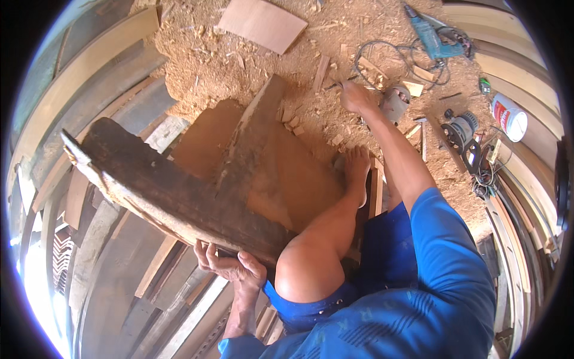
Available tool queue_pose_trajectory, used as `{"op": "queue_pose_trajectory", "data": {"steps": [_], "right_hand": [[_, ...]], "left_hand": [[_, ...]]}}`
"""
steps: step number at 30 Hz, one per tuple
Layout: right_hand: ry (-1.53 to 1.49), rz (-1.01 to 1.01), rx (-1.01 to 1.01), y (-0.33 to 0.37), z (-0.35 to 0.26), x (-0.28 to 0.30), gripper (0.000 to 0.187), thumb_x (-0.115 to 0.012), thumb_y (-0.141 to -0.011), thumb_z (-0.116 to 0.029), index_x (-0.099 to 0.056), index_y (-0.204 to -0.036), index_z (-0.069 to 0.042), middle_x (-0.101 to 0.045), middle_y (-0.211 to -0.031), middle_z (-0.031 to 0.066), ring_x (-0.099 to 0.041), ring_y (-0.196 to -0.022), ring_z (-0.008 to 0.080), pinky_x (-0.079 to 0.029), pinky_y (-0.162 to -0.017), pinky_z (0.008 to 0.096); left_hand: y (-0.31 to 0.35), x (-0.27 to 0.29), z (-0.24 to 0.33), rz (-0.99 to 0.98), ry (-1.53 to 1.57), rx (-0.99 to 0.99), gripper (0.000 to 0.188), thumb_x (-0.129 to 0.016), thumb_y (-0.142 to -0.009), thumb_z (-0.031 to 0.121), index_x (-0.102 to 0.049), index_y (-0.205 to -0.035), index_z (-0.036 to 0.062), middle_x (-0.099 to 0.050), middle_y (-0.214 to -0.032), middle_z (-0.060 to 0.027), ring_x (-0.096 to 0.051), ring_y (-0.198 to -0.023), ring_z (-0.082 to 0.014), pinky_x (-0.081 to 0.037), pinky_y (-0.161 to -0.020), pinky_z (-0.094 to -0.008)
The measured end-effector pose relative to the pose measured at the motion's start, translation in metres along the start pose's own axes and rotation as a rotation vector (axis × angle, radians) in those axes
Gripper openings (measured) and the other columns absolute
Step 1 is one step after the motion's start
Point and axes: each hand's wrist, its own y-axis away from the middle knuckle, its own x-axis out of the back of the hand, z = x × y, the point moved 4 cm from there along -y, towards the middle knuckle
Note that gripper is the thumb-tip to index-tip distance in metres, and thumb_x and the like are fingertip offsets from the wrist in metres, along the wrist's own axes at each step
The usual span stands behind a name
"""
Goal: The person shapes a small piece of wood by hand using a chisel and later hits the chisel with a wooden mallet to carve out sections while holding the wood with their feet and hands.
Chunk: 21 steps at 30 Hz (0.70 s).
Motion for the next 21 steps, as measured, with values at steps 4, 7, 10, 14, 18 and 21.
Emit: {"op": "queue_pose_trajectory", "data": {"steps": [4, 7, 10, 14, 18, 21], "right_hand": [[0.128, 0.114, 0.271, -0.047, -0.022, -0.018, 0.059, -0.047, -0.088, -0.007, -0.038, -0.146, -0.017, -0.057, -0.128, 0.0245, -0.056, -0.118, 0.0405, -0.043, -0.102, 0.0456], [0.040, 0.002, 0.209, -0.082, -0.046, -0.035, 0.064, -0.051, -0.087, -0.006, -0.036, -0.148, -0.024, -0.054, -0.133, 0.0240, -0.053, -0.122, 0.0404, -0.040, -0.106, 0.0451], [0.279, 0.039, 0.366, -0.117, -0.067, -0.045, 0.065, -0.058, -0.085, -0.009, -0.038, -0.146, -0.018, -0.055, -0.132, 0.0221, -0.054, -0.121, 0.0379, -0.042, -0.105, 0.0429], [0.187, 0.078, 0.491, -0.172, -0.013, -0.051, 0.060, -0.062, -0.082, -0.013, -0.047, -0.140, -0.014, -0.066, -0.111, 0.0205, -0.064, -0.099, 0.0345, -0.048, -0.091, 0.0415], [0.236, 0.257, 0.272, -0.148, 0.012, -0.020, 0.046, -0.054, -0.093, -0.027, -0.051, -0.135, -0.007, -0.066, -0.113, 0.0204, -0.060, -0.110, 0.0353, -0.047, -0.093, 0.0424], [-0.040, 0.212, 0.254, -0.127, 0.015, -0.011, 0.049, -0.055, -0.092, -0.032, -0.052, -0.134, -0.006, -0.065, -0.114, 0.0210, -0.060, -0.111, 0.0362, -0.047, -0.090, 0.0418]], "left_hand": [[-0.006, 0.005, -0.002, -0.059, 0.072, 0.030, 0.063, -0.045, -0.091, 0.035, -0.020, -0.139, 0.0049, -0.014, -0.144, -0.0261, -0.017, -0.135, -0.0397, -0.019, -0.108, -0.0588], [-0.004, 0.006, -0.008, -0.076, 0.088, 0.070, 0.065, -0.045, -0.091, 0.039, -0.017, -0.141, 0.0083, -0.012, -0.144, -0.0229, -0.013, -0.137, -0.0394, -0.018, -0.110, -0.0592], [0.017, -0.012, -0.030, 0.056, 0.239, 0.060, 0.067, -0.046, -0.090, 0.041, -0.019, -0.142, 0.0087, -0.016, -0.143, -0.0234, -0.017, -0.135, -0.0387, -0.022, -0.108, -0.0582], [0.025, -0.040, -0.038, 0.250, 0.150, -0.257, 0.068, -0.047, -0.088, 0.042, -0.021, -0.141, 0.0073, -0.020, -0.142, -0.0247, -0.020, -0.132, -0.0379, -0.024, -0.105, -0.0565], [0.008, -0.018, -0.021, 0.221, 0.187, -0.214, 0.069, -0.049, -0.086, 0.044, -0.025, -0.139, 0.0053, -0.024, -0.140, -0.0262, -0.024, -0.127, -0.0374, -0.025, -0.103, -0.0548], [0.003, -0.004, -0.016, 0.099, 0.162, 0.025, 0.070, -0.051, -0.084, 0.045, -0.028, -0.136, 0.0030, -0.026, -0.138, -0.0284, -0.027, -0.123, -0.0379, -0.025, -0.101, -0.0544]]}}
